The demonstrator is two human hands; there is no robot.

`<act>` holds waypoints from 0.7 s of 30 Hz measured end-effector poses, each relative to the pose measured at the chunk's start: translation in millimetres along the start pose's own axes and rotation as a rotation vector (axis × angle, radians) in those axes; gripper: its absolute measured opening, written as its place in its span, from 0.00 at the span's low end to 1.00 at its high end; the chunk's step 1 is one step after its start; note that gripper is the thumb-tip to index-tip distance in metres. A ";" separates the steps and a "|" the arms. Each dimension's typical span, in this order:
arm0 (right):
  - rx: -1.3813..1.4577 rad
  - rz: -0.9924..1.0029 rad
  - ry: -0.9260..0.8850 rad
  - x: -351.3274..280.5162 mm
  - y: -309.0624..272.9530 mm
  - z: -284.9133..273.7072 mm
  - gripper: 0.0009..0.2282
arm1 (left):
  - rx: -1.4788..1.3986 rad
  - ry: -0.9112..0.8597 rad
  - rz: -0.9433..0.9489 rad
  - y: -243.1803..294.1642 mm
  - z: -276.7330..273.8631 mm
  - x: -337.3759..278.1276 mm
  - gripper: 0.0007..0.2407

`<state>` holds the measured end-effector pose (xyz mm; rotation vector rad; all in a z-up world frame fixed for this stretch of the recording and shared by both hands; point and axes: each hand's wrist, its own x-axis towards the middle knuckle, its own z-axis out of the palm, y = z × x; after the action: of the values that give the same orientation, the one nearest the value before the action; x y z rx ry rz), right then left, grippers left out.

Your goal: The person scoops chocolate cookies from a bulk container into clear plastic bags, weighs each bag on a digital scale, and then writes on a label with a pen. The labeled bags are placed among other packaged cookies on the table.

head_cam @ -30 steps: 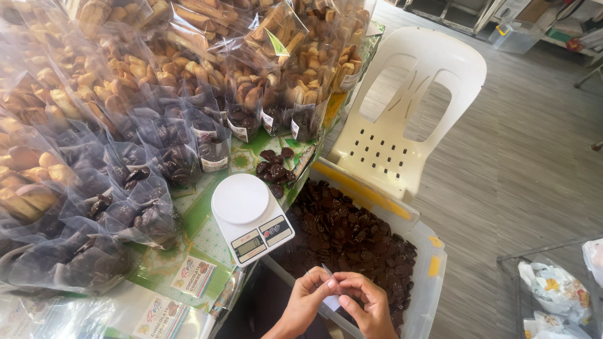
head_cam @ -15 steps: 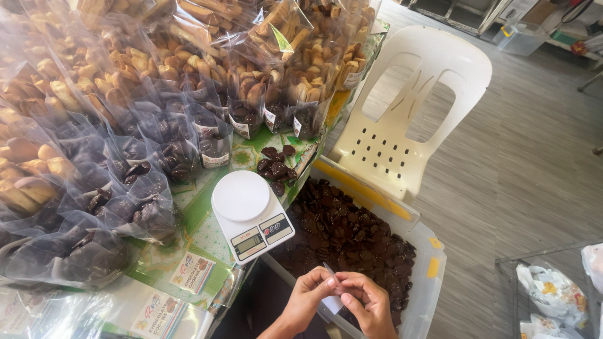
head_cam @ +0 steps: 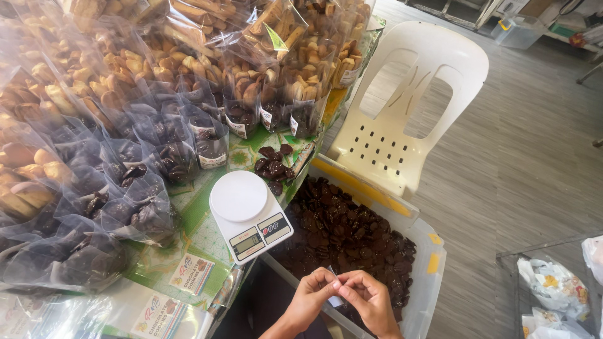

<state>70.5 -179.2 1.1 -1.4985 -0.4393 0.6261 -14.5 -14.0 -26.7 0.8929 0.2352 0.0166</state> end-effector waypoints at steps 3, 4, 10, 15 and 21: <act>0.046 0.023 -0.034 1.4 -1.1 -0.7 0.04 | 0.063 0.001 -0.006 -2.8 -2.2 -0.1 0.06; 0.052 0.016 -0.039 0.9 -0.9 -1.0 0.04 | 0.065 0.004 -0.022 -3.8 -2.7 -0.3 0.06; 0.043 0.002 -0.038 -0.6 3.4 -4.7 0.04 | 0.070 -0.005 -0.013 -4.2 0.2 0.6 0.07; 0.053 0.024 -0.018 -1.1 13.9 -7.2 0.07 | 0.220 0.016 0.046 1.8 5.7 -3.4 0.07; -0.065 0.089 0.003 3.2 15.1 -6.9 0.04 | 0.505 0.132 0.059 10.6 13.0 -6.0 0.11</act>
<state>75.6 -183.1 -14.5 -1.5870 -0.3954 0.6850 -16.7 -17.9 -9.5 1.4035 0.3442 0.0740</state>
